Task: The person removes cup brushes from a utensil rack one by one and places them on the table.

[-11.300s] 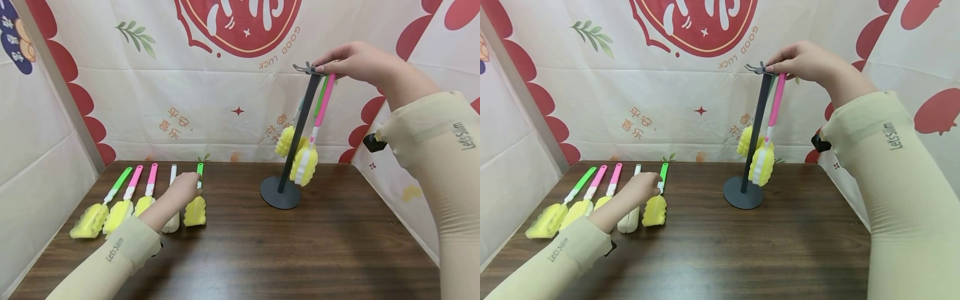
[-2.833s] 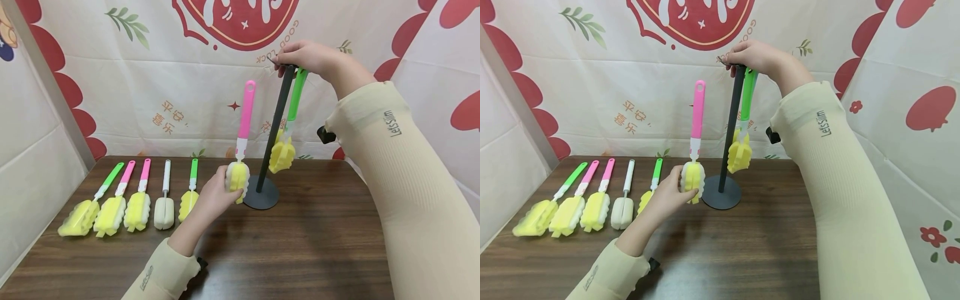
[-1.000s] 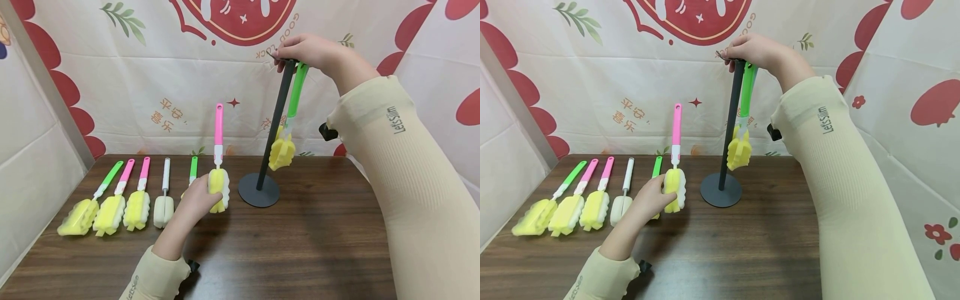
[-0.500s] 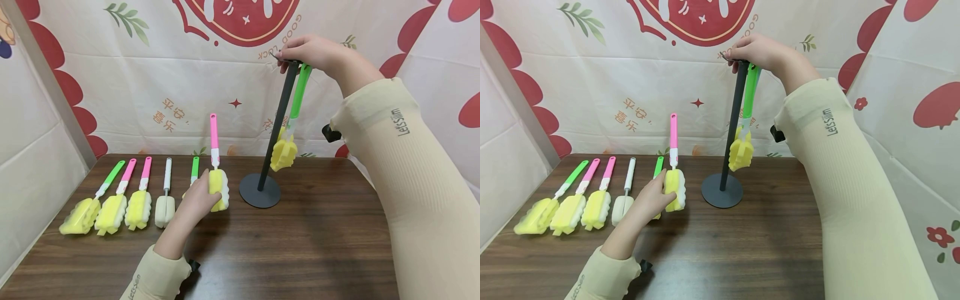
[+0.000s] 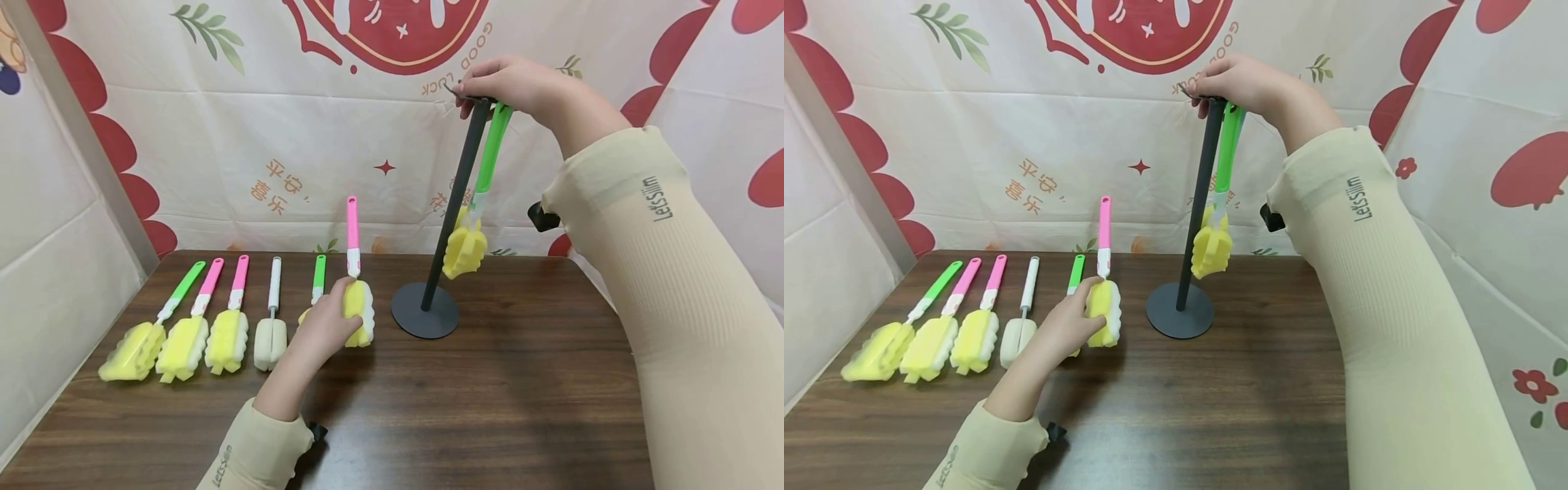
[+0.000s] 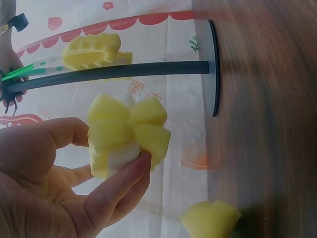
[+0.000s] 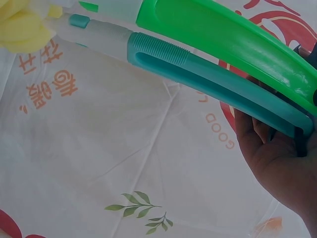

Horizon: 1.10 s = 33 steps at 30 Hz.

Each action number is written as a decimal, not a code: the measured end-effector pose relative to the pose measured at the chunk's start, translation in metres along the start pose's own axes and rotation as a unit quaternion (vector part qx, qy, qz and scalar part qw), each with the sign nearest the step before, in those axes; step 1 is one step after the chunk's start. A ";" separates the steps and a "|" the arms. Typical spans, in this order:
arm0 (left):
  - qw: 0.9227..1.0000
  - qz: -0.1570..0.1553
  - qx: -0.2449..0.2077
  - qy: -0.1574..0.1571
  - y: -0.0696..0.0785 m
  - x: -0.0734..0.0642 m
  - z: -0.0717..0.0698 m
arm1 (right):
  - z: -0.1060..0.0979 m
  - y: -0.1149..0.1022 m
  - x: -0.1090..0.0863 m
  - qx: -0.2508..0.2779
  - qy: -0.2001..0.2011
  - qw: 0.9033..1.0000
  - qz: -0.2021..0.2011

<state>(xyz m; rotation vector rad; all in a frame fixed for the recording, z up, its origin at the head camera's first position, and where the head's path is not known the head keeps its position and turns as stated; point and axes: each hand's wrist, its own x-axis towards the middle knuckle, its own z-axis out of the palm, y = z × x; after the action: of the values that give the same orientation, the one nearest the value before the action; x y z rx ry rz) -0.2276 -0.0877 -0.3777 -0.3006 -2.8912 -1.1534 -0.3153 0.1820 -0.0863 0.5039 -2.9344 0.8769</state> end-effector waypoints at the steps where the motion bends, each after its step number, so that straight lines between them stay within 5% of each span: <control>1: 1.000 -0.004 0.002 -0.004 0.000 0.000 0.001 | 0.000 0.000 0.000 -0.002 0.000 1.000 0.000; 15: 0.999 -0.014 0.040 -0.026 -0.006 0.011 0.009 | -0.003 0.005 0.004 0.010 0.000 1.000 -0.002; 28: 0.996 -0.033 0.022 -0.075 -0.016 0.020 0.017 | 0.000 0.008 0.009 0.023 0.006 1.000 -0.004; 33: 0.997 -0.018 0.027 -0.070 -0.019 0.023 0.022 | 0.002 0.010 0.009 0.023 0.011 1.000 -0.005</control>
<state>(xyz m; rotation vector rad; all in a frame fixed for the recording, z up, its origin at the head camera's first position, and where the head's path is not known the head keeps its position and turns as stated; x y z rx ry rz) -0.2519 -0.0821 -0.4047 -0.3433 -3.0540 -1.0993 -0.3268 0.1861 -0.0917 0.5067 -2.8961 0.9458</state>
